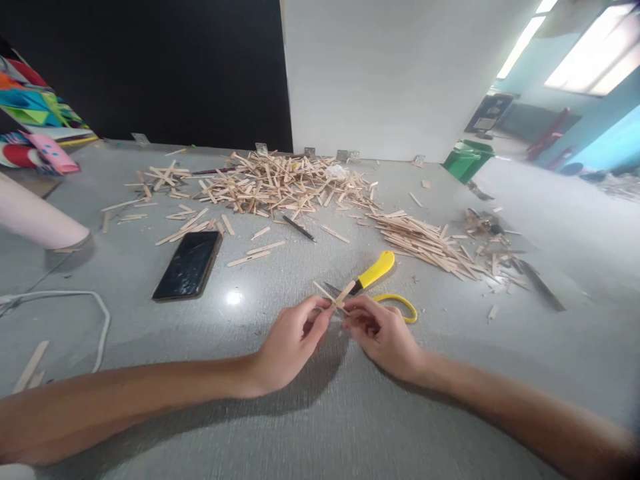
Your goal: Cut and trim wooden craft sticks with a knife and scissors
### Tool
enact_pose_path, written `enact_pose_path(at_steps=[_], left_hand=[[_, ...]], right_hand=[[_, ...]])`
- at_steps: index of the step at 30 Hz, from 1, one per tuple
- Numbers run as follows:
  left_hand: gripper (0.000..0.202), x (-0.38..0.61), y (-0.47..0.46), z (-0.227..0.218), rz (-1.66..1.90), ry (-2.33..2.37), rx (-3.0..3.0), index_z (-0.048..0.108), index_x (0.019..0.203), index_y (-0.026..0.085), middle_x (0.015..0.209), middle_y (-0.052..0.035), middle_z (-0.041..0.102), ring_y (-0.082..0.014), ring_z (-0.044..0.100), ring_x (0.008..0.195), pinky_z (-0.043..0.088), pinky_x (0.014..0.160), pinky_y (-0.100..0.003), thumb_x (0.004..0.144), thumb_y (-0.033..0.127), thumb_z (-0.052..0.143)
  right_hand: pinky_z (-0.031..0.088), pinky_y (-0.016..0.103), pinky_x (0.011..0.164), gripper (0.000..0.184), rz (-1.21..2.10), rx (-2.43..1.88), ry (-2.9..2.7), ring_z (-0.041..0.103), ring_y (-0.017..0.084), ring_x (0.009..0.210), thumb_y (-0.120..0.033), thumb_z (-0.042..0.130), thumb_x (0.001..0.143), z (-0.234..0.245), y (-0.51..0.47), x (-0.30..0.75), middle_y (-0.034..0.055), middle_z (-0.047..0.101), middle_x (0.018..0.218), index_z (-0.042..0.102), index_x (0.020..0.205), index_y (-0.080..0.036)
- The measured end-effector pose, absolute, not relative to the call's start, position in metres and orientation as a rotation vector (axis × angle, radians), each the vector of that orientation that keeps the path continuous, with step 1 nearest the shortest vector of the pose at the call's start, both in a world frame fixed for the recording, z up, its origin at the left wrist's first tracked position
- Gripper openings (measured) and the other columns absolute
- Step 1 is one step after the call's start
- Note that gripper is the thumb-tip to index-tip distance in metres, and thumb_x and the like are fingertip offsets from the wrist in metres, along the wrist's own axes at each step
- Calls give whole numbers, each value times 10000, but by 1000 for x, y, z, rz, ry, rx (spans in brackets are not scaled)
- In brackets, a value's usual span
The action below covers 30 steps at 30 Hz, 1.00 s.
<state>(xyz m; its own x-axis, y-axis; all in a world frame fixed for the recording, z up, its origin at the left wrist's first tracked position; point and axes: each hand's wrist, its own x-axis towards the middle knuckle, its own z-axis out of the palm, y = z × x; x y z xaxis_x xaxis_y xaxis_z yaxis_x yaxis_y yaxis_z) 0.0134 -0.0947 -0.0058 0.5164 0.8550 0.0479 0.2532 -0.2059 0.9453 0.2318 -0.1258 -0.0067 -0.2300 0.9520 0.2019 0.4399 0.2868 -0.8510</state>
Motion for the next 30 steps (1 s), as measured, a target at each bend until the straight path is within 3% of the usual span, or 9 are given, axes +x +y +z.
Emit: enact_pose_path(at_steps=[3,9,15,21,23,27,30], left_hand=[[272,14,-96,-5,718,921,1789,636,1020,199,617,56,602,-112,558,526,395,519,-221,1116,410,495],[169,14,-96,-8,740,904,1901,623,1026,201,641,53,658,-104,570,531,386,537,-213,1090,312,514],[175,13,-97,-6,780,878,1973,634,1049,194,643,56,643,-100,543,523,382,549,-221,1090,294,496],[327,9,-97,1,799,851,2018,648,1115,204,727,24,631,-130,585,614,451,607,-244,1150,323,345],[276,9,-94,2,870,896,2065,637,1114,202,771,9,648,-143,611,665,479,644,-256,1140,310,384],[171,11,-87,0,962,918,2245,654,1199,186,1052,-67,738,-199,706,943,549,819,-306,1062,272,599],[157,12,-84,-4,945,866,2325,703,1181,207,1018,-33,787,-169,746,890,568,797,-276,1078,209,585]], right_hand=[[437,240,544,137,800,-1265,-1878,562,121,555,-219,612,999,-7,-125,232,-4,728,713,728,1065,-188],[424,258,565,271,670,-1153,-2027,530,126,565,-170,501,1051,-9,-125,234,15,688,703,737,919,-176],[483,255,602,283,642,-1088,-2035,635,139,627,-174,490,1073,-14,-125,236,50,760,792,740,938,-180],[512,264,616,209,760,-1228,-1921,677,147,616,-220,537,1066,-4,-126,233,39,805,812,744,1049,-194],[502,262,582,210,818,-1247,-1865,668,141,575,-237,530,1074,-1,-126,232,35,812,803,735,1061,-193],[513,261,588,224,942,-1205,-1814,704,151,616,-272,519,1086,3,-126,232,47,820,801,725,1069,-186],[462,241,482,256,1063,-1198,-1792,605,114,490,-328,514,1097,5,-126,232,57,821,812,719,1074,-176]])
